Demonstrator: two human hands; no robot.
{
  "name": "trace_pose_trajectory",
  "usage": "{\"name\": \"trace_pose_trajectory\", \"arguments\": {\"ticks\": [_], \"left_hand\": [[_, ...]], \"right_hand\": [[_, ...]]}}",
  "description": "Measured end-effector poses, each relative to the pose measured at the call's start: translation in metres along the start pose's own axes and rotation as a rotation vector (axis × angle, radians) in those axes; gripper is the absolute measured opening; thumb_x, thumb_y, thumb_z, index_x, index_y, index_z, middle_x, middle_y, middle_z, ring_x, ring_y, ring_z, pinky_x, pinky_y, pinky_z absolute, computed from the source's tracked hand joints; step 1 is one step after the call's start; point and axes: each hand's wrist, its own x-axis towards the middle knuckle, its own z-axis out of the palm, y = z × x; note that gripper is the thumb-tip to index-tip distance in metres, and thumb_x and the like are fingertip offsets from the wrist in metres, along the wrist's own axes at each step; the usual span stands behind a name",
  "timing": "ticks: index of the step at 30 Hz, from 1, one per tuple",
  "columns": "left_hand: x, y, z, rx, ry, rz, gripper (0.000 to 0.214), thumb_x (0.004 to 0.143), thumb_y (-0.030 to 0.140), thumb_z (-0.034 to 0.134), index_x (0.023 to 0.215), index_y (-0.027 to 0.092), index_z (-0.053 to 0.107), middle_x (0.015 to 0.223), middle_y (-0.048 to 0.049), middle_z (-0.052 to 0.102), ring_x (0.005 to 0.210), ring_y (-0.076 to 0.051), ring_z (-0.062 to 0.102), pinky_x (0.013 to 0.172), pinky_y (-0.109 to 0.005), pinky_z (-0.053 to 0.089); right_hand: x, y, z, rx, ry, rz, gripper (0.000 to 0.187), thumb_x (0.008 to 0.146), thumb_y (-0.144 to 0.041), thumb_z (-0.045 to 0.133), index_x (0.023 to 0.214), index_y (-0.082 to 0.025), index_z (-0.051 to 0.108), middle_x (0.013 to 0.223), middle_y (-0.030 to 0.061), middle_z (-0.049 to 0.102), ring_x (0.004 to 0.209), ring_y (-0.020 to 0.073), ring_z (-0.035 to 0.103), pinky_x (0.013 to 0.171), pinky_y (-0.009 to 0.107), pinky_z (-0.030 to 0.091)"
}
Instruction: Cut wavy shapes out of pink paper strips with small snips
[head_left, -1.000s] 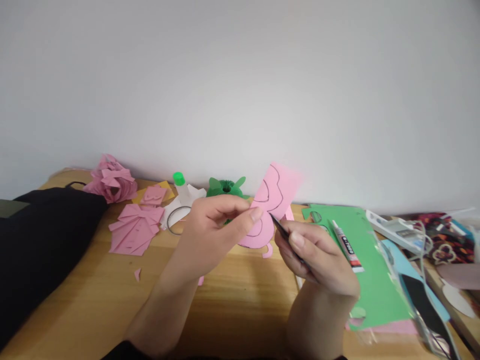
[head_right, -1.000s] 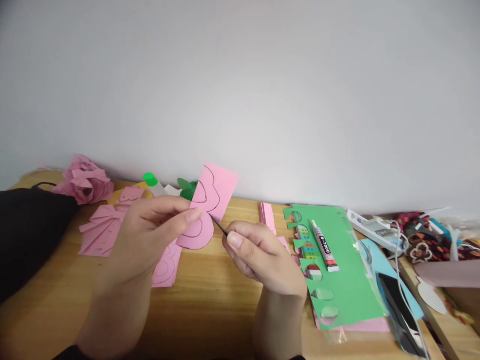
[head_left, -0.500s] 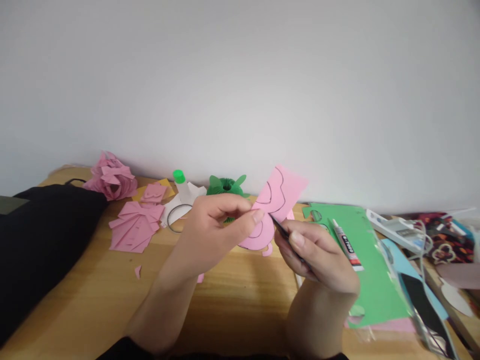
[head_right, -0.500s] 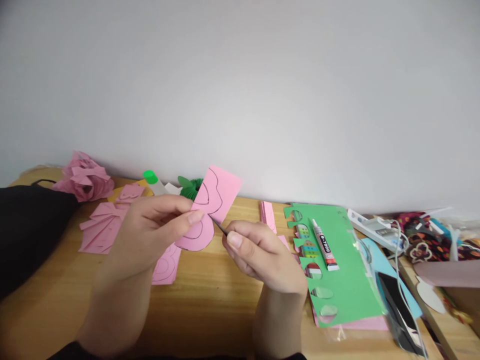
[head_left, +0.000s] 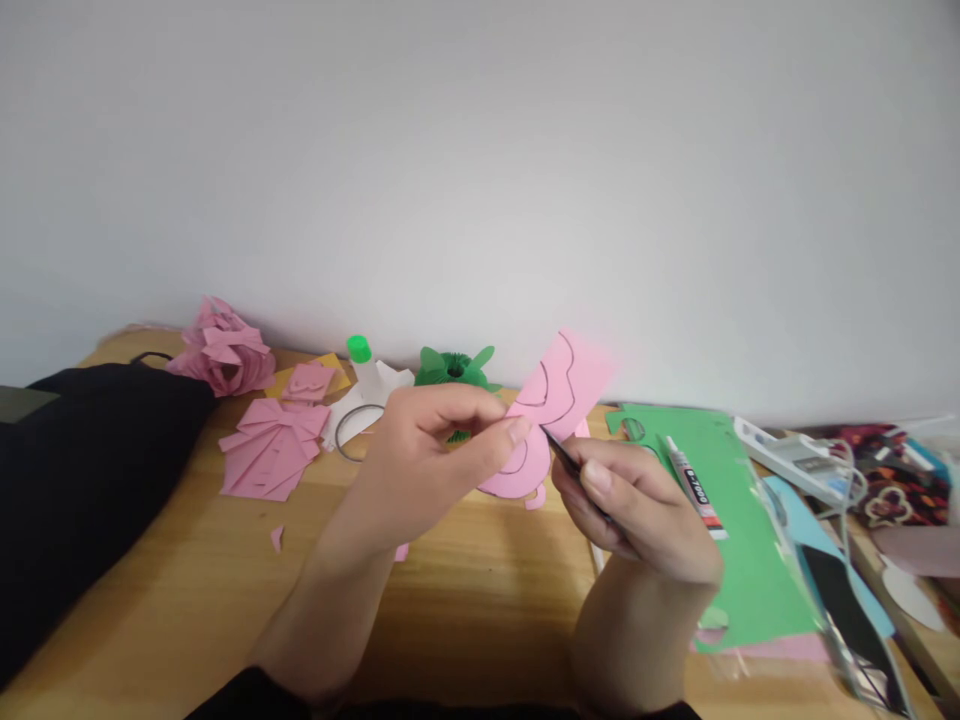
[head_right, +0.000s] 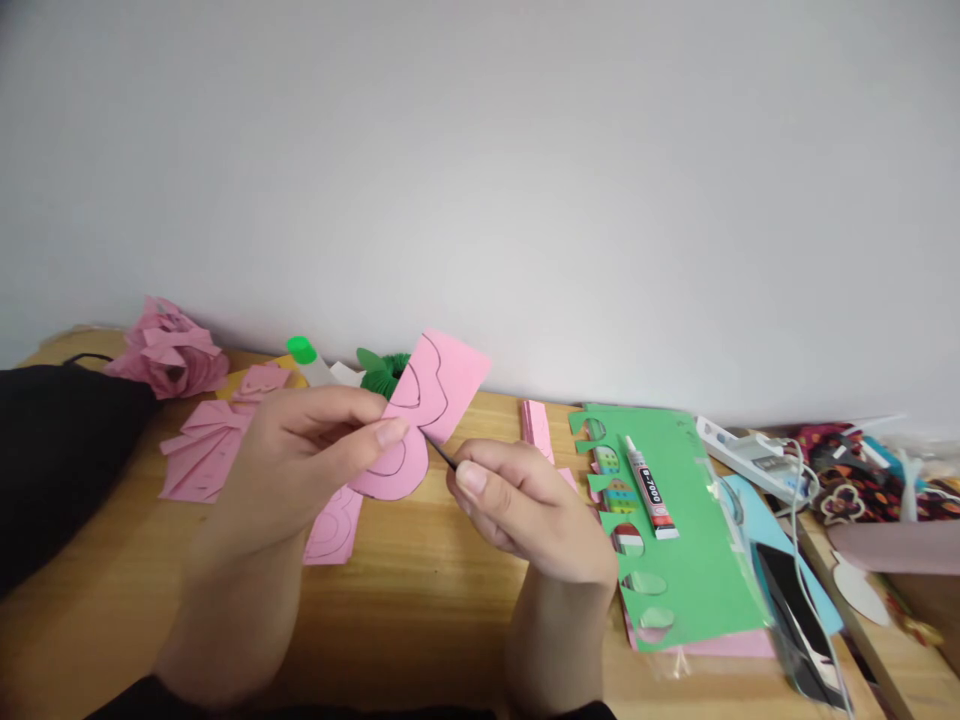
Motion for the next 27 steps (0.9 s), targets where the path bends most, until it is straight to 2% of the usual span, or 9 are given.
{"name": "trace_pose_trajectory", "arguments": {"ticks": [5, 9, 12, 14, 17, 21, 24, 27], "left_hand": [[-0.001, 0.0, 0.0, 0.0, 0.046, 0.001, 0.027, 0.083, 0.016, 0.064, 0.057, 0.017, 0.061, 0.052, 0.0047, 0.05, 0.052, -0.007, 0.04, 0.046, -0.022, 0.033], [-0.001, -0.006, -0.002, -0.073, 0.208, -0.025, 0.019, 0.08, 0.02, 0.071, 0.061, 0.022, 0.069, 0.055, 0.0025, 0.056, 0.054, -0.01, 0.045, 0.047, -0.024, 0.036], [0.001, -0.01, -0.003, -0.12, 0.281, -0.032, 0.019, 0.08, 0.021, 0.071, 0.062, 0.023, 0.071, 0.055, 0.0028, 0.055, 0.054, -0.01, 0.046, 0.048, -0.024, 0.037], [0.002, -0.01, -0.002, -0.15, 0.263, -0.043, 0.018, 0.082, 0.021, 0.071, 0.064, 0.024, 0.072, 0.057, 0.0032, 0.057, 0.056, -0.01, 0.047, 0.05, -0.023, 0.039], [0.001, -0.009, 0.002, -0.185, 0.217, -0.089, 0.017, 0.082, 0.023, 0.071, 0.065, 0.024, 0.073, 0.059, 0.0038, 0.058, 0.057, -0.009, 0.048, 0.052, -0.022, 0.04], [-0.001, -0.009, 0.007, -0.246, 0.116, -0.15, 0.018, 0.083, 0.028, 0.071, 0.066, 0.023, 0.073, 0.06, 0.004, 0.058, 0.059, -0.009, 0.049, 0.054, -0.022, 0.041], [-0.002, -0.011, 0.009, -0.268, 0.041, -0.179, 0.016, 0.085, 0.026, 0.069, 0.07, 0.023, 0.074, 0.065, 0.003, 0.065, 0.065, -0.01, 0.054, 0.061, -0.023, 0.044], [-0.001, -0.011, 0.009, -0.243, 0.037, -0.19, 0.015, 0.082, 0.021, 0.071, 0.067, 0.022, 0.074, 0.063, 0.0028, 0.065, 0.063, -0.011, 0.054, 0.059, -0.023, 0.045]], "right_hand": [[-0.002, -0.001, -0.001, -0.009, 0.008, 0.022, 0.042, 0.102, -0.037, 0.048, 0.065, -0.02, 0.04, 0.048, -0.0095, 0.032, 0.038, 0.0046, 0.019, 0.035, 0.021, 0.015], [-0.004, -0.002, -0.002, -0.024, 0.031, 0.05, 0.043, 0.101, -0.039, 0.048, 0.064, -0.02, 0.041, 0.047, -0.0093, 0.032, 0.037, 0.0048, 0.018, 0.033, 0.021, 0.013], [-0.002, -0.001, 0.0, 0.037, 0.059, 0.006, 0.041, 0.1, -0.043, 0.05, 0.067, -0.02, 0.045, 0.045, -0.0101, 0.03, 0.034, 0.0043, 0.015, 0.031, 0.02, 0.01], [0.0, 0.001, 0.003, 0.106, 0.131, -0.054, 0.039, 0.098, -0.049, 0.05, 0.073, -0.02, 0.051, 0.046, -0.0109, 0.028, 0.033, 0.0046, 0.014, 0.03, 0.019, 0.009], [0.006, 0.006, 0.009, 0.115, 0.341, -0.15, 0.037, 0.093, -0.054, 0.055, 0.082, -0.019, 0.059, 0.047, -0.011, 0.028, 0.036, 0.0058, 0.014, 0.031, 0.02, 0.009], [0.011, 0.011, 0.014, 0.016, 0.561, -0.204, 0.025, 0.085, -0.044, 0.071, 0.089, -0.019, 0.066, 0.048, -0.0106, 0.031, 0.037, 0.006, 0.018, 0.033, 0.02, 0.014], [0.012, 0.01, 0.016, -0.028, 0.633, -0.178, 0.02, 0.079, -0.037, 0.078, 0.079, -0.019, 0.068, 0.047, -0.0106, 0.031, 0.038, 0.0059, 0.02, 0.034, 0.021, 0.017], [0.012, 0.007, 0.018, -0.043, 0.65, -0.168, 0.016, 0.076, -0.032, 0.079, 0.074, -0.02, 0.068, 0.045, -0.0101, 0.033, 0.037, 0.0059, 0.02, 0.035, 0.022, 0.016]]}}
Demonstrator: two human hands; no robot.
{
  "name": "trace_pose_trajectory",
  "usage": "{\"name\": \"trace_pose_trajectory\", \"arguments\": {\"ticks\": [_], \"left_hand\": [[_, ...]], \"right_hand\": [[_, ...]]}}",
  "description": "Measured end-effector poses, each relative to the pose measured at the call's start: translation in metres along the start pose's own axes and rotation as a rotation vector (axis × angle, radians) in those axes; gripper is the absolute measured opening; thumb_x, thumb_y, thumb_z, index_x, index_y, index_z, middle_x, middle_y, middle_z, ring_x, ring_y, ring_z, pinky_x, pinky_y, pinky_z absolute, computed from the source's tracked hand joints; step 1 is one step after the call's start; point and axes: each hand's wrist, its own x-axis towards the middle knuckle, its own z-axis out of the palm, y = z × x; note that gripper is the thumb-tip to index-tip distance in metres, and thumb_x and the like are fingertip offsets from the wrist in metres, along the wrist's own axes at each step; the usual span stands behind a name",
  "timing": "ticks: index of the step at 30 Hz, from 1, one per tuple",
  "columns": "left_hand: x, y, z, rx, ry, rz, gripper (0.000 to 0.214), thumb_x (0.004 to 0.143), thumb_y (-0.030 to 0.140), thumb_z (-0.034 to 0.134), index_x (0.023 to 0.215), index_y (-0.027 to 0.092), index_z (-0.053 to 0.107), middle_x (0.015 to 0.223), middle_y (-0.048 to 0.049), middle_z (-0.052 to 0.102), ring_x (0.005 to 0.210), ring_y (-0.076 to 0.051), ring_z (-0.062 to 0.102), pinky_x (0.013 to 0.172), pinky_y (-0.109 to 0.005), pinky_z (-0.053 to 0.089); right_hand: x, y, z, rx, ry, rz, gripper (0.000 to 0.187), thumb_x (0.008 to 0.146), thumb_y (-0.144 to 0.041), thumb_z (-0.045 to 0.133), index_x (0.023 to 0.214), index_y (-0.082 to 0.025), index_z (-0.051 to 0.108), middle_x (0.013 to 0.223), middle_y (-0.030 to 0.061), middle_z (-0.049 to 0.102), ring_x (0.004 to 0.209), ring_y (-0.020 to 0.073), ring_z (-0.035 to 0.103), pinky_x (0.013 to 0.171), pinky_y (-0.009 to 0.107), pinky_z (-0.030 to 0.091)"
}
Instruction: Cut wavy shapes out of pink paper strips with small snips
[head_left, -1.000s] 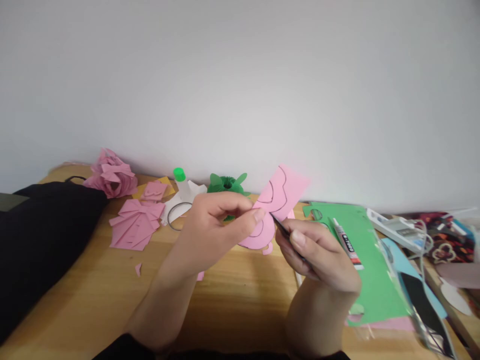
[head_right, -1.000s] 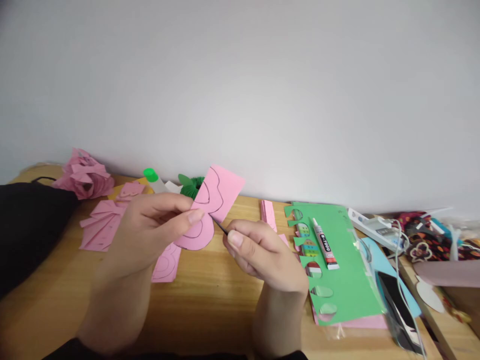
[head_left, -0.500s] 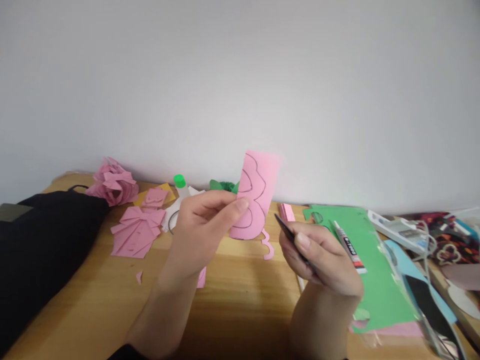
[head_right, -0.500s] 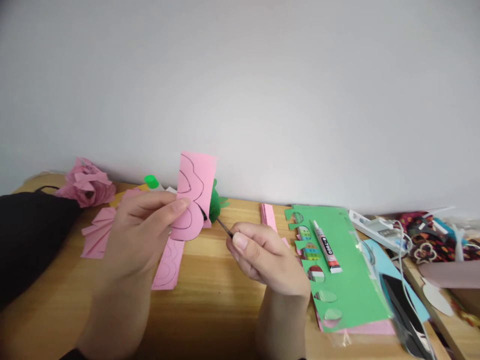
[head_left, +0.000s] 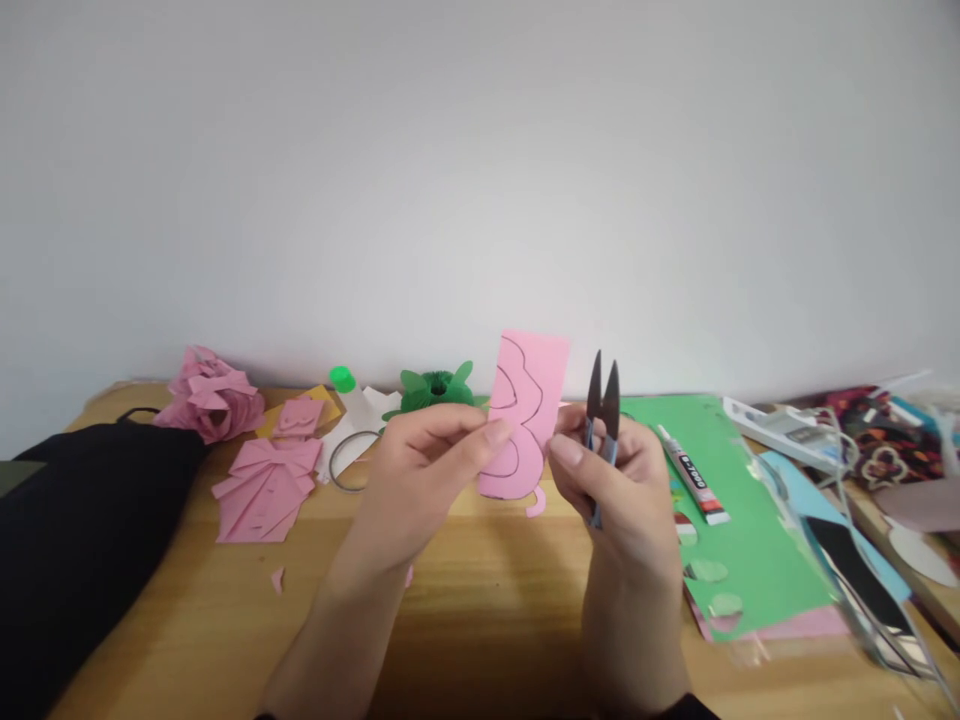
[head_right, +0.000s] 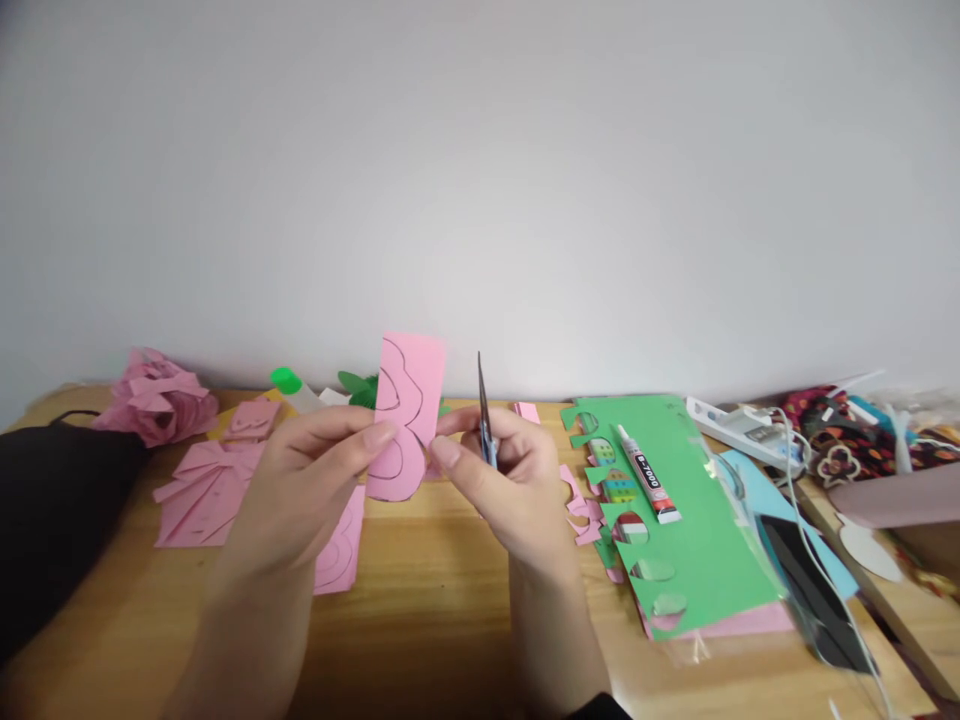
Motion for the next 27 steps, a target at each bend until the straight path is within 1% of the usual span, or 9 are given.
{"name": "trace_pose_trajectory", "arguments": {"ticks": [5, 6, 9, 11, 14, 19, 22, 25, 27], "left_hand": [[0.002, 0.0033, 0.0002, -0.013, -0.011, -0.026, 0.004, 0.078, 0.02, 0.074, 0.075, 0.023, 0.075, 0.066, 0.0015, 0.067, 0.062, -0.011, 0.059, 0.059, -0.022, 0.051], [0.0023, 0.0036, -0.0004, -0.009, -0.007, -0.037, 0.002, 0.077, 0.021, 0.074, 0.076, 0.022, 0.075, 0.066, 0.0011, 0.067, 0.06, -0.011, 0.058, 0.056, -0.021, 0.05], [0.0031, 0.0033, -0.0024, -0.004, -0.008, -0.079, 0.007, 0.079, 0.025, 0.073, 0.074, 0.02, 0.071, 0.057, 0.0027, 0.06, 0.047, -0.007, 0.049, 0.042, -0.017, 0.04], [0.0036, 0.0031, -0.0027, -0.027, -0.021, -0.09, 0.01, 0.08, 0.026, 0.071, 0.073, 0.02, 0.07, 0.055, 0.0037, 0.058, 0.042, -0.006, 0.046, 0.037, -0.016, 0.036], [0.0045, 0.0043, -0.001, -0.08, -0.002, -0.08, 0.01, 0.081, 0.028, 0.07, 0.074, 0.02, 0.07, 0.059, 0.0028, 0.062, 0.045, -0.007, 0.05, 0.037, -0.017, 0.039], [0.0061, 0.0073, 0.0026, -0.162, 0.006, -0.102, 0.011, 0.079, 0.025, 0.071, 0.071, 0.018, 0.069, 0.058, 0.0024, 0.062, 0.049, -0.009, 0.057, 0.045, -0.02, 0.049], [0.0074, 0.0071, 0.0041, -0.253, -0.011, -0.13, 0.009, 0.079, 0.023, 0.071, 0.072, 0.017, 0.07, 0.065, -0.0005, 0.069, 0.059, -0.014, 0.065, 0.054, -0.025, 0.055], [0.0086, 0.0064, 0.0053, -0.333, 0.003, -0.114, 0.008, 0.078, 0.023, 0.071, 0.072, 0.018, 0.07, 0.069, -0.0017, 0.072, 0.069, -0.018, 0.07, 0.066, -0.031, 0.059], [0.009, 0.0062, 0.0055, -0.364, 0.041, -0.083, 0.007, 0.078, 0.023, 0.071, 0.072, 0.018, 0.071, 0.07, -0.0009, 0.073, 0.073, -0.018, 0.072, 0.073, -0.032, 0.059]], "right_hand": [[-0.0001, -0.0038, -0.001, -0.068, -0.039, 0.015, 0.01, 0.078, -0.019, 0.071, 0.07, -0.02, 0.065, 0.046, -0.0097, 0.035, 0.039, 0.006, 0.021, 0.036, 0.022, 0.018], [-0.0001, -0.0039, -0.0017, -0.086, -0.059, 0.017, 0.01, 0.077, -0.017, 0.07, 0.069, -0.02, 0.065, 0.047, -0.0095, 0.036, 0.039, 0.006, 0.022, 0.037, 0.022, 0.019], [0.0, -0.0028, -0.0033, -0.157, -0.114, 0.004, 0.01, 0.076, -0.016, 0.07, 0.069, -0.02, 0.065, 0.049, -0.0082, 0.04, 0.042, 0.0068, 0.027, 0.038, 0.022, 0.023], [0.0003, -0.0013, -0.0032, -0.201, -0.095, -0.015, 0.008, 0.077, -0.017, 0.072, 0.072, -0.02, 0.066, 0.05, -0.0083, 0.04, 0.043, 0.0073, 0.029, 0.039, 0.021, 0.024], [0.0009, 0.0011, -0.0024, -0.252, -0.022, -0.052, 0.007, 0.078, -0.017, 0.074, 0.078, -0.02, 0.068, 0.05, -0.0094, 0.036, 0.044, 0.0075, 0.029, 0.04, 0.021, 0.025], [0.0012, 0.0013, -0.0038, -0.281, -0.036, -0.097, 0.007, 0.081, -0.017, 0.072, 0.078, -0.021, 0.068, 0.052, -0.0091, 0.037, 0.046, 0.0073, 0.03, 0.042, 0.021, 0.026], [0.0017, 0.0009, -0.0035, -0.279, -0.056, -0.112, 0.008, 0.082, -0.018, 0.071, 0.076, -0.02, 0.067, 0.052, -0.009, 0.037, 0.045, 0.0073, 0.029, 0.043, 0.022, 0.026], [0.0017, 0.0025, -0.0024, -0.277, -0.02, -0.1, 0.01, 0.082, -0.025, 0.074, 0.077, -0.02, 0.067, 0.052, -0.0082, 0.038, 0.046, 0.0084, 0.031, 0.042, 0.023, 0.026], [0.0006, 0.0043, -0.0025, -0.248, 0.029, -0.087, 0.011, 0.085, -0.03, 0.072, 0.081, -0.021, 0.068, 0.052, -0.0075, 0.04, 0.045, 0.0088, 0.031, 0.04, 0.023, 0.026]]}}
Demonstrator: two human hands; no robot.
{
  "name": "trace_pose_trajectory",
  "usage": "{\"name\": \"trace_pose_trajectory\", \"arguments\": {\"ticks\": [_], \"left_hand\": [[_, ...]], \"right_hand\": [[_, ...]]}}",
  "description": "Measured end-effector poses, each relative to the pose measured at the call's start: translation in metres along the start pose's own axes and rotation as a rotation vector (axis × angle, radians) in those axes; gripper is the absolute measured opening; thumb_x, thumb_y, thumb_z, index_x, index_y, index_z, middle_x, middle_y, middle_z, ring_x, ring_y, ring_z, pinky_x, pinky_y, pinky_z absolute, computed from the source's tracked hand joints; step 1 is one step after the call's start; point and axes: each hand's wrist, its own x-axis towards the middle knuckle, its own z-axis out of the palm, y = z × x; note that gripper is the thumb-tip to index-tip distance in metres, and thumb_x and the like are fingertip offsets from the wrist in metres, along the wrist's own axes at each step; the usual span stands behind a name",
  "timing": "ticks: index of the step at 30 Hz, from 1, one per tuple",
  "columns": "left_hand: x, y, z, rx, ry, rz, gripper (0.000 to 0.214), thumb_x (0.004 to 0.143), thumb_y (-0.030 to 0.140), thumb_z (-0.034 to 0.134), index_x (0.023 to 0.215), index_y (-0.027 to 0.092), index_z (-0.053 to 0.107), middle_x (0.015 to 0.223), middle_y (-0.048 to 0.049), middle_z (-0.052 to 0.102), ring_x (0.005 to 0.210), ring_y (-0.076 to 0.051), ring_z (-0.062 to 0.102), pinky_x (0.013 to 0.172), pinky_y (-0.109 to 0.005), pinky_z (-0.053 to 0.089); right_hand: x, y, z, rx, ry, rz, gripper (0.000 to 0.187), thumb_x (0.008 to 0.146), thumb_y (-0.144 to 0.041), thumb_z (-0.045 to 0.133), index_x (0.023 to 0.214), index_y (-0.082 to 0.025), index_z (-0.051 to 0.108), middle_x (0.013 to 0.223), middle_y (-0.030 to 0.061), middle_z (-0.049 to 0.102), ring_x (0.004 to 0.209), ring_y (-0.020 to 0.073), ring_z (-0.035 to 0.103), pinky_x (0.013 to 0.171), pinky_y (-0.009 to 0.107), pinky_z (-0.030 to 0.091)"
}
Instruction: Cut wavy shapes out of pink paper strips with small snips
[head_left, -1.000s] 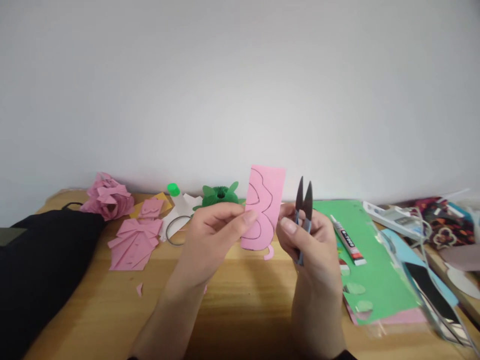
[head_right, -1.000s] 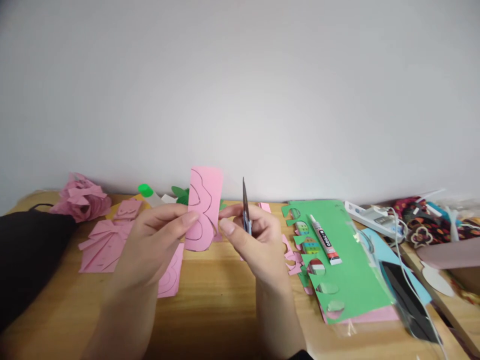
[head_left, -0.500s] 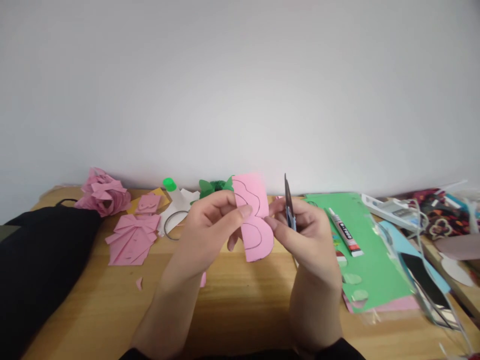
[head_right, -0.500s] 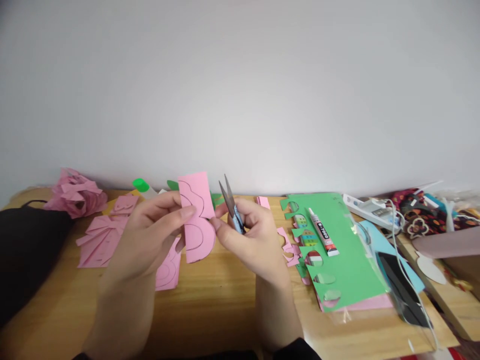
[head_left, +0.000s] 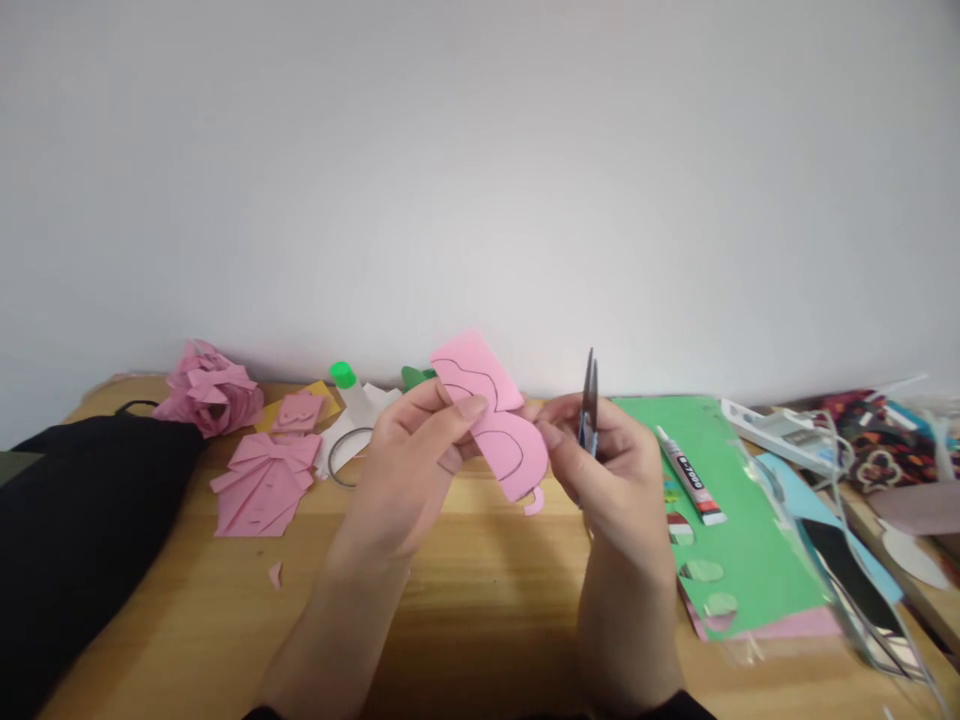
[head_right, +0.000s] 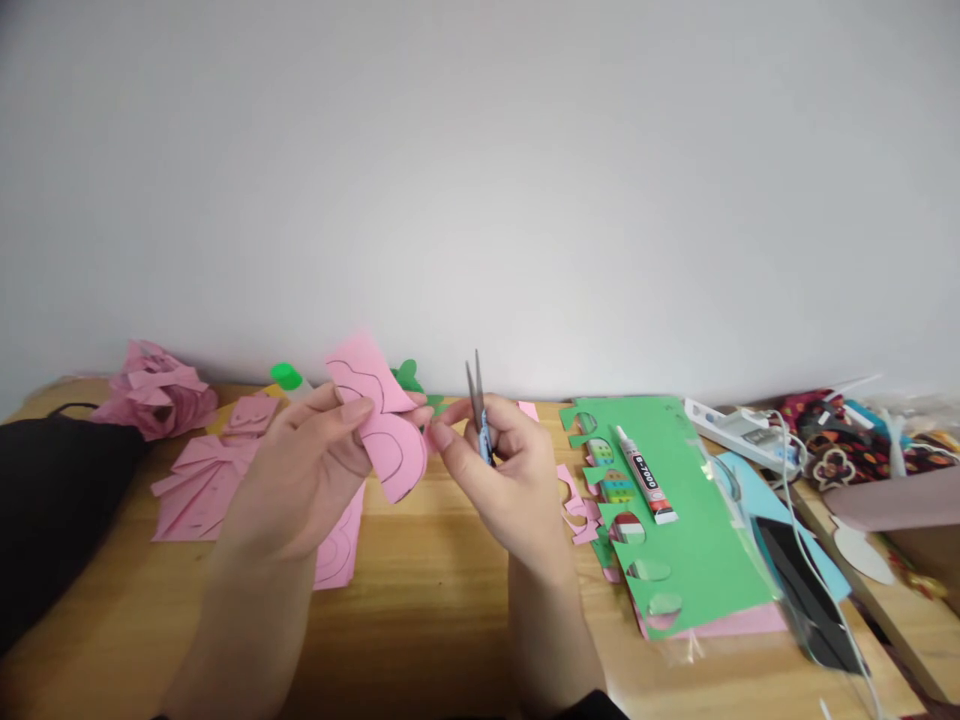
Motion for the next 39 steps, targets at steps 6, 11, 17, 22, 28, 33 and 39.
{"name": "trace_pose_trajectory", "arguments": {"ticks": [6, 11, 17, 22, 28, 33, 39], "left_hand": [[-0.001, 0.001, 0.0, -0.059, 0.088, 0.106, 0.014, 0.084, 0.023, 0.069, 0.071, 0.02, 0.072, 0.091, 0.0004, 0.078, 0.095, -0.013, 0.071, 0.091, -0.025, 0.055], [0.0, 0.002, 0.0, -0.027, 0.1, 0.095, 0.011, 0.084, 0.029, 0.069, 0.077, 0.021, 0.073, 0.091, -0.0007, 0.077, 0.091, -0.016, 0.071, 0.085, -0.028, 0.057], [-0.002, 0.001, 0.002, -0.052, 0.042, 0.047, 0.013, 0.083, 0.031, 0.069, 0.079, 0.019, 0.071, 0.092, -0.0034, 0.076, 0.09, -0.017, 0.072, 0.082, -0.026, 0.056], [-0.005, 0.0, 0.008, -0.14, 0.014, -0.021, 0.013, 0.084, 0.029, 0.068, 0.078, 0.017, 0.07, 0.093, -0.0022, 0.077, 0.087, -0.014, 0.072, 0.079, -0.024, 0.057], [-0.006, -0.006, 0.011, -0.074, -0.044, 0.008, 0.015, 0.085, 0.032, 0.068, 0.076, 0.019, 0.069, 0.061, 0.0019, 0.069, 0.062, -0.013, 0.067, 0.069, -0.024, 0.055], [-0.007, -0.01, 0.011, 0.041, 0.065, 0.122, 0.013, 0.083, 0.032, 0.071, 0.078, 0.02, 0.071, 0.08, -0.0002, 0.076, 0.056, -0.01, 0.062, 0.063, -0.025, 0.055], [-0.011, -0.016, 0.008, 0.164, 0.032, 0.246, 0.007, 0.088, 0.025, 0.068, 0.083, 0.021, 0.07, 0.063, 0.0034, 0.068, 0.06, -0.011, 0.065, 0.063, -0.024, 0.054]], "right_hand": [[-0.004, 0.003, -0.004, 0.305, -0.211, 0.087, 0.026, 0.089, -0.045, 0.065, 0.083, -0.019, 0.064, 0.049, -0.0106, 0.03, 0.036, 0.006, 0.019, 0.032, 0.02, 0.016], [-0.002, 0.0, -0.001, 0.535, -0.6, 0.249, 0.038, 0.094, -0.051, 0.056, 0.081, -0.016, 0.061, 0.046, -0.0121, 0.03, 0.032, 0.0031, 0.016, 0.03, 0.016, 0.014], [-0.001, 0.004, 0.007, 0.663, -0.693, 0.334, 0.046, 0.095, -0.051, 0.054, 0.065, -0.017, 0.051, 0.045, -0.0119, 0.03, 0.03, 0.0021, 0.016, 0.028, 0.014, 0.015], [0.0, 0.006, 0.014, 0.737, -0.684, 0.326, 0.053, 0.095, -0.06, 0.048, 0.062, -0.018, 0.048, 0.042, -0.0127, 0.026, 0.026, 0.0023, 0.016, 0.025, 0.013, 0.015], [-0.002, 0.0, 0.017, 0.723, -0.649, 0.428, 0.052, 0.096, -0.06, 0.042, 0.071, -0.017, 0.056, 0.039, -0.0133, 0.026, 0.025, 0.0038, 0.014, 0.024, 0.014, 0.016], [0.0, -0.005, 0.017, 0.699, -0.628, 0.446, 0.05, 0.091, -0.062, 0.05, 0.073, -0.016, 0.059, 0.038, -0.0139, 0.023, 0.026, 0.0038, 0.013, 0.025, 0.015, 0.014], [0.001, -0.005, 0.019, 0.651, -0.576, 0.448, 0.047, 0.092, -0.058, 0.048, 0.075, -0.016, 0.06, 0.039, -0.0133, 0.025, 0.027, 0.0041, 0.013, 0.025, 0.016, 0.014]]}}
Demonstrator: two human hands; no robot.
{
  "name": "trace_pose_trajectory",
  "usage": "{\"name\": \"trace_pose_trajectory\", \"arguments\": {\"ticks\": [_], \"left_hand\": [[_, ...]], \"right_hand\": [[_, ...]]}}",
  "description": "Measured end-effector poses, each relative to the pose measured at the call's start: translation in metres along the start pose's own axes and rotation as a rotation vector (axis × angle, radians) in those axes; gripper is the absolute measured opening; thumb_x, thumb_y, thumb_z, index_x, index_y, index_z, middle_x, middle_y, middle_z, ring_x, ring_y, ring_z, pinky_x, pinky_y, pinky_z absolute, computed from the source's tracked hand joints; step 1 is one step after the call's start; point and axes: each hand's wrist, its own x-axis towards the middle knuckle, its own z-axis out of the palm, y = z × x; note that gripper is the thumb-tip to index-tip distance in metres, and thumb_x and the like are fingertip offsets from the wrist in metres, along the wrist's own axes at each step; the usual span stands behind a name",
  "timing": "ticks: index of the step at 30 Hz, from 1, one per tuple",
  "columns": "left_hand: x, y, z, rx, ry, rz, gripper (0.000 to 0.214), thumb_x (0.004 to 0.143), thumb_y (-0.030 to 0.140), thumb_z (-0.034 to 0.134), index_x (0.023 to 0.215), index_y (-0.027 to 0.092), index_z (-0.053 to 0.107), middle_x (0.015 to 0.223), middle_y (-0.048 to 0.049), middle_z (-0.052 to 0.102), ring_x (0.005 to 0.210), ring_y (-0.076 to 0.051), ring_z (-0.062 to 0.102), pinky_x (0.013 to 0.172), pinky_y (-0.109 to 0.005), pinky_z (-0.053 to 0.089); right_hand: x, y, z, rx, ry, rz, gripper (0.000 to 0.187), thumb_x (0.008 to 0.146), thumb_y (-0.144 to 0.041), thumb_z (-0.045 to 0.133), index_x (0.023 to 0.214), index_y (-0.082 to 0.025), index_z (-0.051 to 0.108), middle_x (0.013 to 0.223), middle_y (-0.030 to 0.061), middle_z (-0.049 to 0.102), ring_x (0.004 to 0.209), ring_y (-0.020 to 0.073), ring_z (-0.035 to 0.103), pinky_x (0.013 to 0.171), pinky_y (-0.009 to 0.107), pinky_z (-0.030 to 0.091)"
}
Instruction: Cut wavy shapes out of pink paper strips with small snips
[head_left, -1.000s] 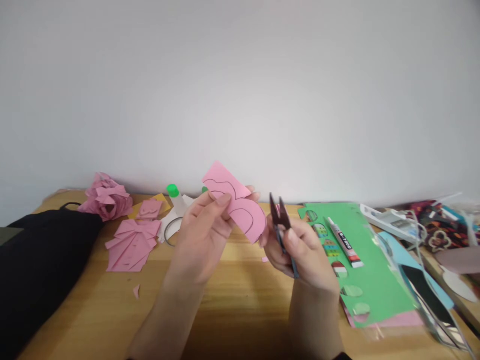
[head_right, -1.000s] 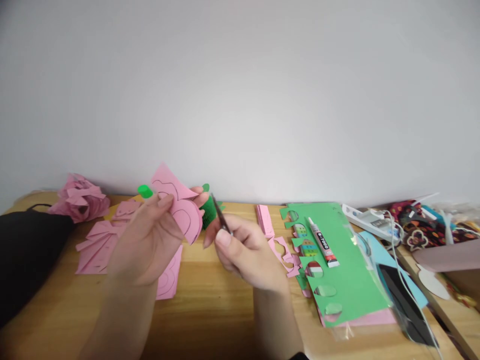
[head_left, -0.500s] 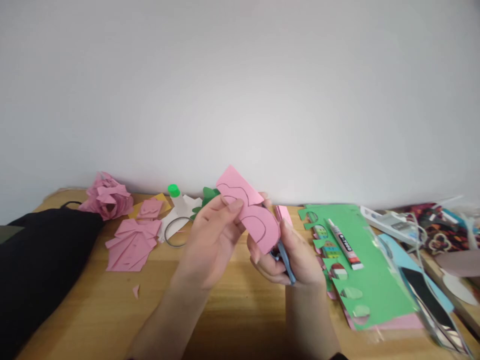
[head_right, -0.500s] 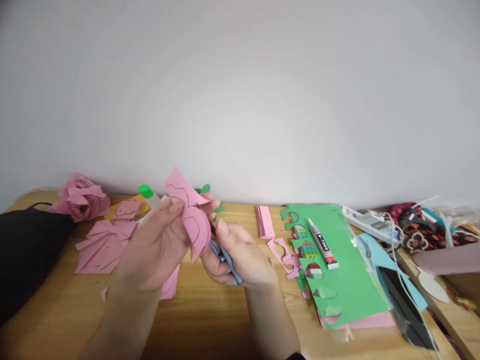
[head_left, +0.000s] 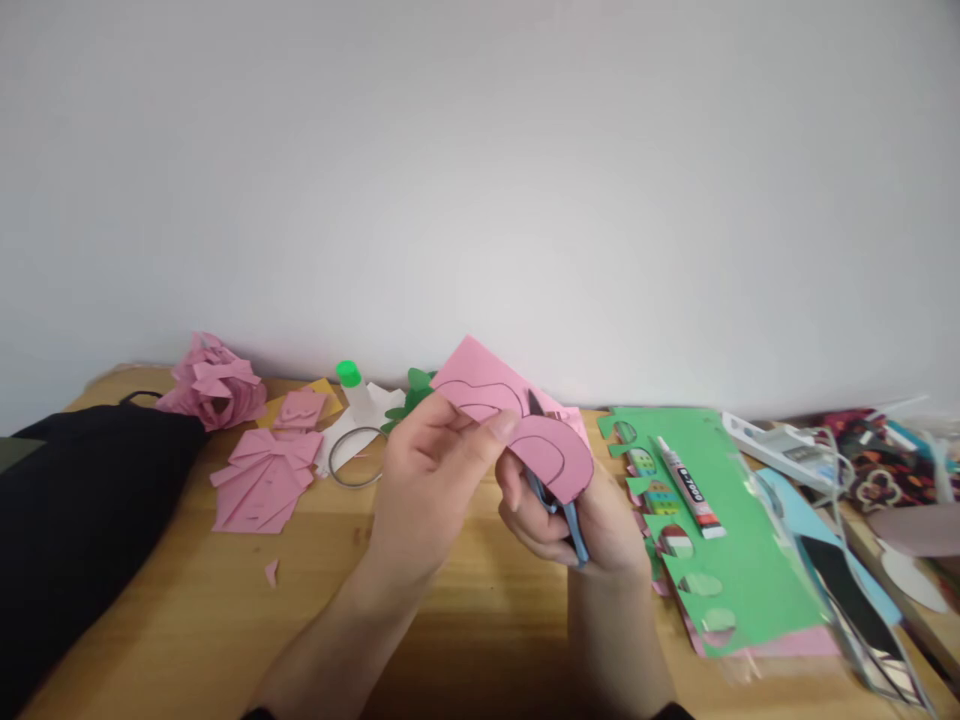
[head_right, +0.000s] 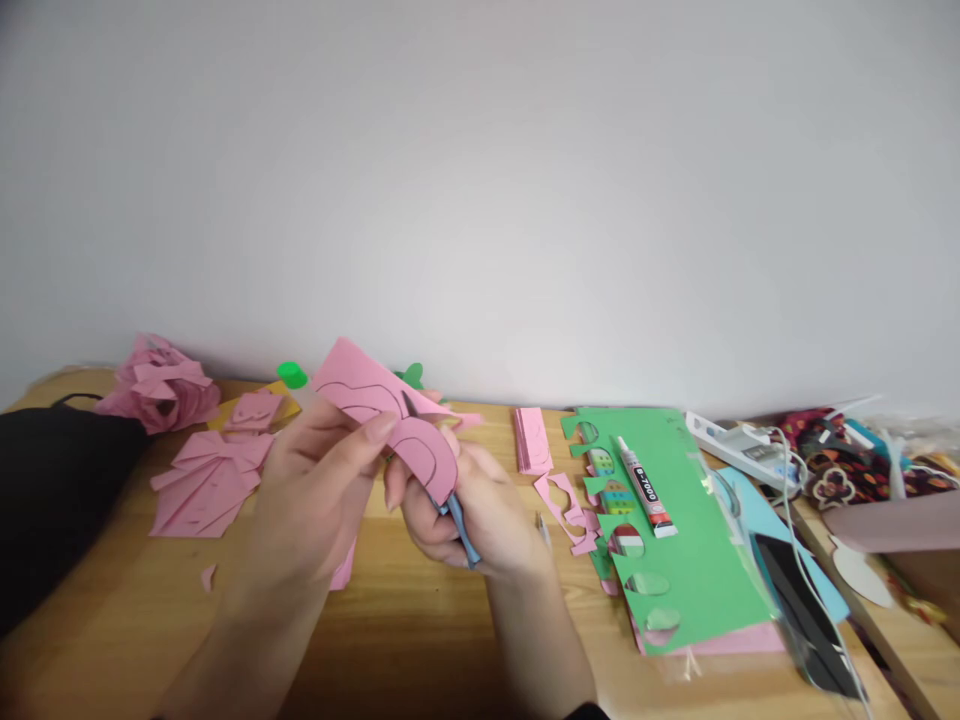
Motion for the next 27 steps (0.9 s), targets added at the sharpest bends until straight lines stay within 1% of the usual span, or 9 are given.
{"name": "trace_pose_trajectory", "arguments": {"ticks": [3, 5, 7, 10, 14, 20, 23, 25, 27], "left_hand": [[-0.002, 0.0, 0.002, 0.07, 0.013, 0.037, 0.012, 0.089, 0.021, 0.066, 0.077, 0.02, 0.065, 0.051, 0.0072, 0.059, 0.046, -0.008, 0.056, 0.052, -0.021, 0.049], [-0.003, 0.003, 0.003, 0.164, 0.034, 0.096, 0.016, 0.09, 0.019, 0.064, 0.074, 0.019, 0.063, 0.052, 0.0071, 0.059, 0.048, -0.007, 0.056, 0.054, -0.021, 0.048], [-0.004, 0.005, 0.002, 0.267, 0.015, 0.154, 0.024, 0.091, 0.018, 0.061, 0.067, 0.018, 0.059, 0.053, 0.0066, 0.058, 0.051, -0.007, 0.056, 0.056, -0.021, 0.047], [-0.004, 0.007, -0.001, 0.351, -0.054, 0.191, 0.03, 0.094, 0.018, 0.057, 0.063, 0.018, 0.056, 0.057, 0.0049, 0.058, 0.058, -0.009, 0.056, 0.062, -0.024, 0.047], [-0.004, 0.006, -0.008, 0.334, -0.119, 0.193, 0.027, 0.095, 0.016, 0.054, 0.068, 0.019, 0.06, 0.069, 0.0016, 0.061, 0.073, -0.014, 0.057, 0.075, -0.03, 0.047], [0.0, 0.007, -0.011, 0.269, -0.213, 0.196, 0.032, 0.098, 0.018, 0.048, 0.068, 0.018, 0.057, 0.074, -0.0004, 0.056, 0.074, -0.014, 0.052, 0.074, -0.03, 0.043], [0.002, 0.008, -0.01, 0.245, -0.18, 0.225, 0.031, 0.099, 0.019, 0.044, 0.069, 0.02, 0.053, 0.073, 0.0014, 0.053, 0.074, -0.013, 0.049, 0.071, -0.027, 0.043], [0.003, 0.009, -0.01, 0.316, -0.137, 0.262, 0.031, 0.098, 0.017, 0.045, 0.068, 0.02, 0.051, 0.07, 0.0026, 0.05, 0.07, -0.012, 0.048, 0.067, -0.025, 0.042], [0.003, 0.01, -0.012, 0.41, -0.135, 0.277, 0.03, 0.096, 0.017, 0.05, 0.065, 0.019, 0.051, 0.068, 0.0027, 0.05, 0.068, -0.012, 0.047, 0.066, -0.026, 0.042]], "right_hand": [[0.0, 0.003, -0.001, 0.009, 0.007, -0.032, 0.044, 0.096, -0.052, 0.046, 0.072, -0.017, 0.059, 0.04, -0.0124, 0.026, 0.027, 0.0038, 0.013, 0.025, 0.015, 0.015], [-0.001, 0.004, -0.001, 0.001, 0.012, -0.051, 0.04, 0.096, -0.044, 0.047, 0.07, -0.017, 0.059, 0.04, -0.0117, 0.027, 0.028, 0.0038, 0.015, 0.026, 0.015, 0.015], [-0.003, 0.004, -0.001, -0.008, 0.016, -0.06, 0.037, 0.095, -0.041, 0.048, 0.07, -0.017, 0.059, 0.041, -0.0114, 0.027, 0.028, 0.0038, 0.016, 0.027, 0.015, 0.015], [-0.004, 0.004, 0.0, 0.007, 0.027, -0.06, 0.039, 0.094, -0.047, 0.051, 0.07, -0.016, 0.059, 0.042, -0.0114, 0.026, 0.029, 0.0037, 0.015, 0.027, 0.016, 0.014], [-0.004, 0.003, -0.001, 0.018, 0.043, -0.041, 0.049, 0.093, -0.059, 0.05, 0.069, -0.017, 0.059, 0.04, -0.0118, 0.026, 0.027, 0.0043, 0.014, 0.026, 0.017, 0.011], [-0.004, 0.002, 0.0, -0.003, 0.052, -0.008, 0.053, 0.091, -0.064, 0.049, 0.07, -0.017, 0.06, 0.037, -0.0117, 0.028, 0.026, 0.0048, 0.014, 0.024, 0.018, 0.009], [-0.004, 0.003, 0.0, -0.007, 0.044, -0.044, 0.052, 0.094, -0.059, 0.049, 0.063, -0.018, 0.055, 0.038, -0.0114, 0.028, 0.026, 0.0041, 0.014, 0.024, 0.017, 0.008], [-0.003, 0.004, -0.001, 0.006, 0.03, -0.071, 0.052, 0.095, -0.057, 0.048, 0.059, -0.019, 0.05, 0.038, -0.0115, 0.027, 0.026, 0.0037, 0.013, 0.025, 0.017, 0.009], [-0.003, 0.004, -0.002, 0.01, 0.025, -0.065, 0.052, 0.095, -0.057, 0.046, 0.06, -0.019, 0.049, 0.038, -0.0116, 0.026, 0.026, 0.0041, 0.013, 0.025, 0.017, 0.009]]}}
